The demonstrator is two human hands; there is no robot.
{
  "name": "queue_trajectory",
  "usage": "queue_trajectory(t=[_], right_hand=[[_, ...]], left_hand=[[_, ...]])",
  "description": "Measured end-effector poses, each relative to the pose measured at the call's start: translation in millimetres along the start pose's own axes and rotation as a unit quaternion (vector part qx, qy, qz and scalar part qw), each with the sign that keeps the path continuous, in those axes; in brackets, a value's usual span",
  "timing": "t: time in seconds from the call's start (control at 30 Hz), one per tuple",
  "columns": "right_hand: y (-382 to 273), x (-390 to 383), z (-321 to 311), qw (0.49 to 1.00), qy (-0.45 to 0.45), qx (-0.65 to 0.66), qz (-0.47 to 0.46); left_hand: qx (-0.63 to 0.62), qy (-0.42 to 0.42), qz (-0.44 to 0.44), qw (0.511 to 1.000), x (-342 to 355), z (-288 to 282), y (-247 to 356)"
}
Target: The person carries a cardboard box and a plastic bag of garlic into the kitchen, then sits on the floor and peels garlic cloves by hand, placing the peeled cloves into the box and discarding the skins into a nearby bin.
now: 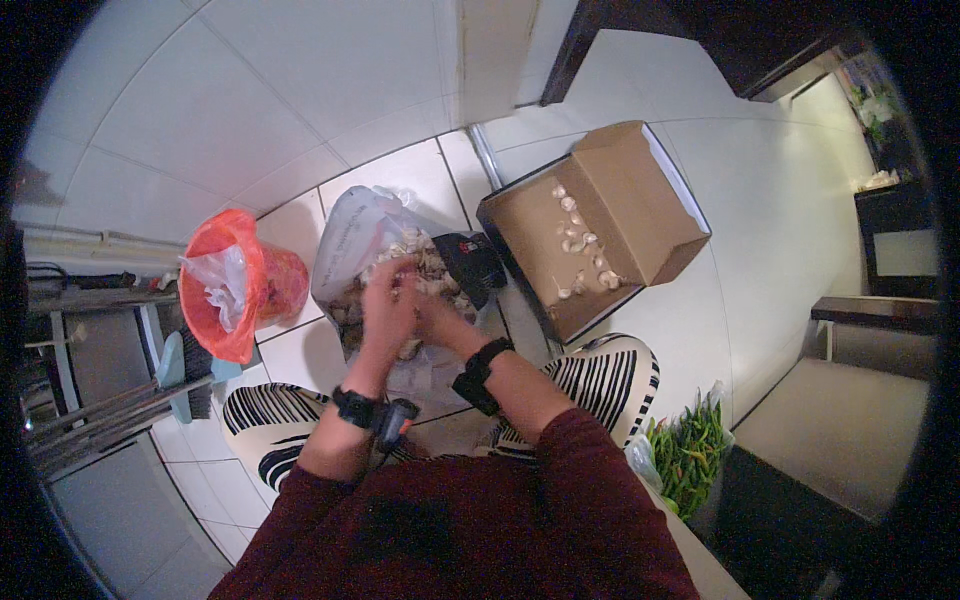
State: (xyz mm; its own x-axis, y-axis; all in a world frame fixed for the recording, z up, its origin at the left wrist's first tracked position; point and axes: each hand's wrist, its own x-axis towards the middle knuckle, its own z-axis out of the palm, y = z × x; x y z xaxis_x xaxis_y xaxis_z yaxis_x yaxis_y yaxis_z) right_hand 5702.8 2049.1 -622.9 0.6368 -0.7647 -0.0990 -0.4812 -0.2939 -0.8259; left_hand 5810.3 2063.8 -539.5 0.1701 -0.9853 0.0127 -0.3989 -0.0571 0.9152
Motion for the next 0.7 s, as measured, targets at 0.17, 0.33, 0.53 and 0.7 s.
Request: queue_trajectory(t=[0.17, 0.33, 0.53, 0.7], right_hand=[[-40.2, 27.1, -70.7, 0.921, -0.152, 0.243, 0.263], [-55.4, 30.7, -101.1, 0.95, -0.081, 0.256, 0.16], [-54.9, 44.7, -87.0, 0.949, -0.036, 0.297, 0.097], [-49.9, 51.5, -74.2, 0.969, -0.034, 0.237, 0.057]], left_hand=[[0.01, -0.036, -0.104, 0.994, -7.0, -13.9, -43.1], [-0.209, -0.022, -0.185, 0.96, 6.8, -12.2, -27.4], [-0.264, 0.024, -0.128, 0.956, 6.1, -19.5, -27.5], [-0.282, 0.082, -0.131, 0.947, 9.3, -10.1, -39.2]])
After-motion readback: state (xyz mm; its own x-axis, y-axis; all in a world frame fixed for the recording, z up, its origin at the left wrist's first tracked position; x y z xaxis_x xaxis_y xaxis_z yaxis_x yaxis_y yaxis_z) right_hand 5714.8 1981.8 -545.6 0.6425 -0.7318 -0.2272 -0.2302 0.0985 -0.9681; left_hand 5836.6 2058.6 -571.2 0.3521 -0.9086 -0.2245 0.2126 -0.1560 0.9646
